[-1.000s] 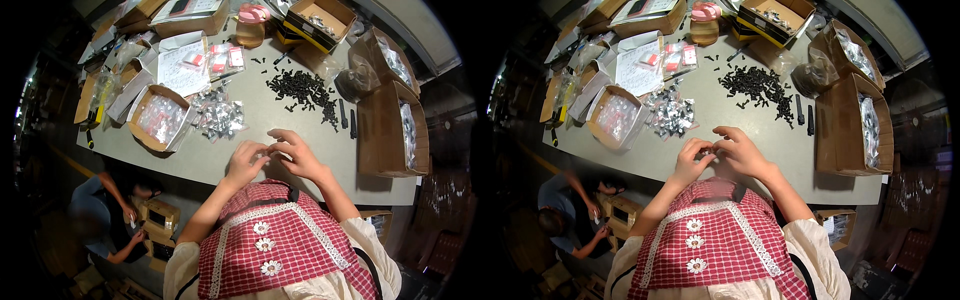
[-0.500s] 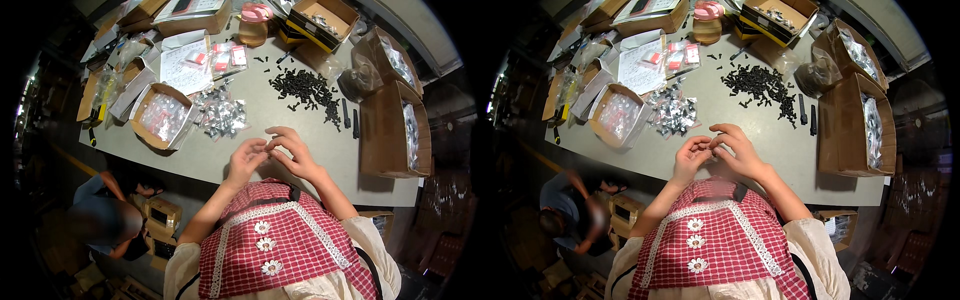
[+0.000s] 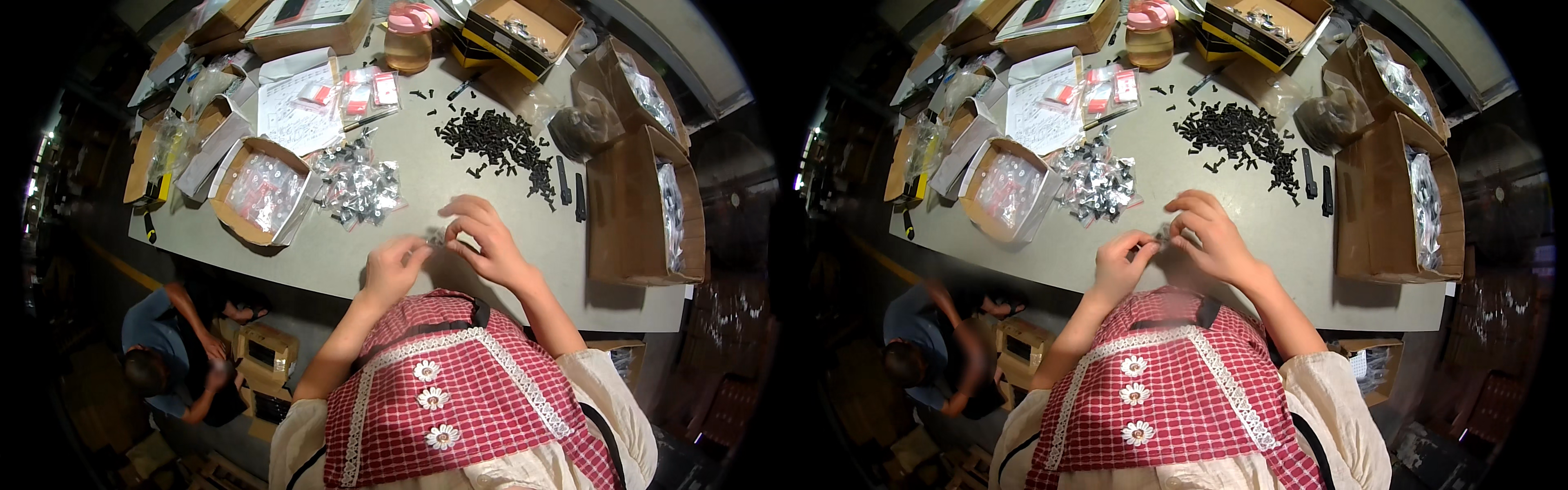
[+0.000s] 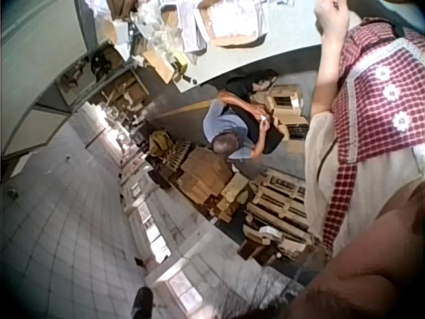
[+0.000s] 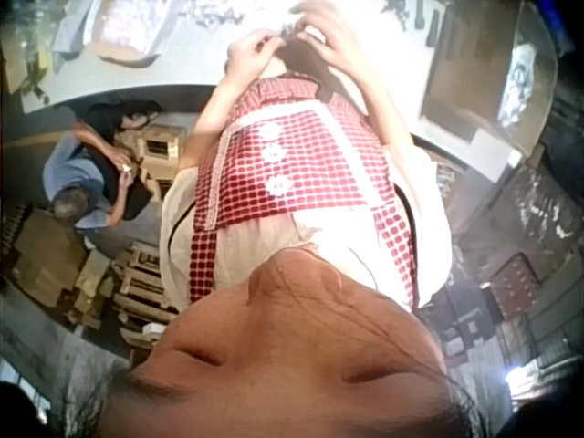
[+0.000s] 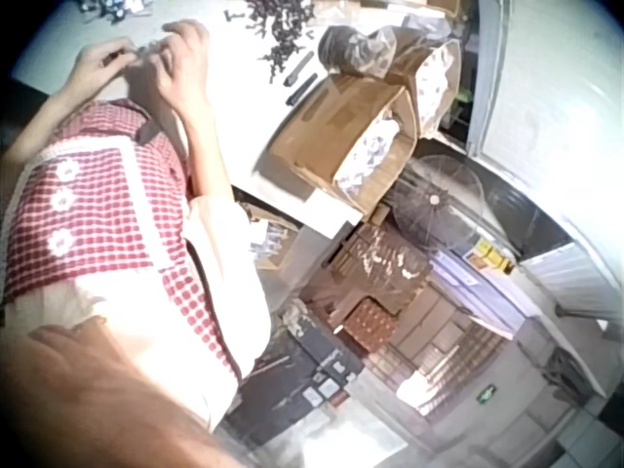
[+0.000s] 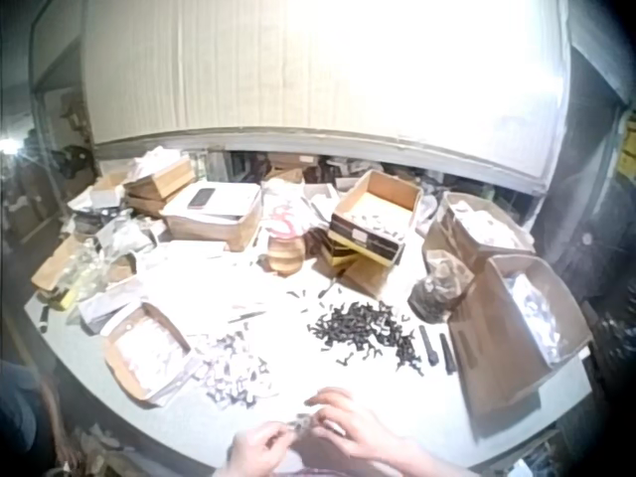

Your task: The person places small plastic parts and black metal components into plastic bags by hand and moves various containers of parts around a workbench.

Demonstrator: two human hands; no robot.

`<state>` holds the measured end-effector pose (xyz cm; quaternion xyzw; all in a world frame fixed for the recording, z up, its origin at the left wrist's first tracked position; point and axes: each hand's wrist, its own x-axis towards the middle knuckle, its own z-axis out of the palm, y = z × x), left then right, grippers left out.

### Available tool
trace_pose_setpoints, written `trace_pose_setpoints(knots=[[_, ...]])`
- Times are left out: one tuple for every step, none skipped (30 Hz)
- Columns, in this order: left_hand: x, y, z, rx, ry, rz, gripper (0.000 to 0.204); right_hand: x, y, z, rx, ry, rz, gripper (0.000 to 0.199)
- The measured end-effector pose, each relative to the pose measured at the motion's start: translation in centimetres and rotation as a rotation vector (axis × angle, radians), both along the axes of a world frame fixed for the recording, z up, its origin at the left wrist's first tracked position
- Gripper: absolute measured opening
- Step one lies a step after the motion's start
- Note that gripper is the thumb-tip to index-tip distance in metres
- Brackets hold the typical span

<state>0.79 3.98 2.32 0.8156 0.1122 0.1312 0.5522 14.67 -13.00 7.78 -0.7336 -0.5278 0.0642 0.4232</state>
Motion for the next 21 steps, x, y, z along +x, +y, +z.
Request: trace_pose_setpoints(knots=[[0.4, 0.3, -0.6, 0.087, -0.023, 0.02, 0.01, -0.1, 0.0, -0.2, -0.022, -0.048, -0.05, 0.015], [0.6, 0.5, -0.9, 0.174, -0.046, 0.041, 0.012, -0.3, -0.1, -0.3, -0.044, -0.096, -0.101, 0.015], [0.9, 0.3, -0.3, 0.113, -0.062, 0.098, 0.015, -0.2, 0.0, -0.5, -0.065, -0.144, -0.148, 0.015], [1.1, 0.2, 0.6, 0.084, -0.087, 0.089, 0.014, -0.5, -0.1, -0.3, -0.076, -0.032, -0.143, 0.014], [1.2, 0.2, 1.6, 0.056, -0.112, 0.08, 0.014, -0.7, -0.1, 0.2, -0.087, 0.08, -0.137, 0.013], [1.3, 0.2, 2.1, 0.026, -0.137, 0.068, 0.014, -1.0, -0.1, 0.5, -0.099, 0.192, -0.134, 0.013], [1.4, 0.3, 2.1, 0.004, -0.142, 0.051, 0.014, -1.1, -0.1, 0.3, -0.11, 0.205, -0.129, 0.013], [1.5, 0.5, 2.0, -0.018, -0.147, 0.033, 0.013, -1.1, -0.2, 0.1, -0.122, 0.218, -0.124, 0.014], [1.6, 0.6, 2.1, -0.04, -0.156, 0.017, 0.013, -1.0, -0.1, 0.1, -0.132, 0.228, -0.117, 0.015], [1.7, 0.6, 2.2, -0.06, -0.126, 0.017, 0.012, -1.0, -0.1, 0.2, -0.13, 0.253, -0.105, 0.014], [1.7, 0.6, 2.4, -0.079, -0.095, 0.017, 0.012, -1.1, 0.0, 0.5, -0.128, 0.278, -0.092, 0.014], [1.6, 0.6, 2.6, -0.098, -0.064, 0.017, 0.011, -1.2, 0.0, 0.6, -0.125, 0.303, -0.079, 0.014], [1.6, 0.6, 2.6, -0.087, -0.077, 0.019, 0.011, -1.2, 0.1, 0.6, -0.116, 0.344, -0.092, 0.014], [1.6, 0.7, 2.6, -0.076, -0.09, 0.022, 0.01, -1.3, 0.2, 0.6, -0.107, 0.385, -0.106, 0.015], [1.6, 0.6, 2.4, -0.066, -0.099, 0.022, 0.01, -1.4, 0.2, 0.4, -0.099, 0.429, -0.121, 0.016], [1.5, 0.6, 2.4, -0.022, -0.118, 0.014, 0.009, -1.5, 0.3, 0.3, -0.1, 0.46, -0.107, 0.016], [1.4, 0.6, 2.3, 0.022, -0.137, 0.006, 0.008, -1.6, 0.5, 0.2, -0.101, 0.491, -0.093, 0.016], [1.4, 0.6, 2.3, 0.066, -0.157, -0.004, 0.007, -1.6, 0.6, 0.1, -0.101, 0.52, -0.081, 0.016], [1.4, 0.6, 2.4, 0.104, -0.184, -0.01, 0.006, -1.6, 0.6, -0.2, -0.105, 0.478, -0.052, 0.017], [1.4, 0.5, 2.6, 0.142, -0.211, -0.016, 0.006, -1.4, 0.7, -0.6, -0.109, 0.434, -0.022, 0.018], [1.3, 0.5, 2.8, 0.183, -0.238, -0.015, 0.005, -1.4, 0.8, -0.8, -0.113, 0.39, 0.015, 0.019]])
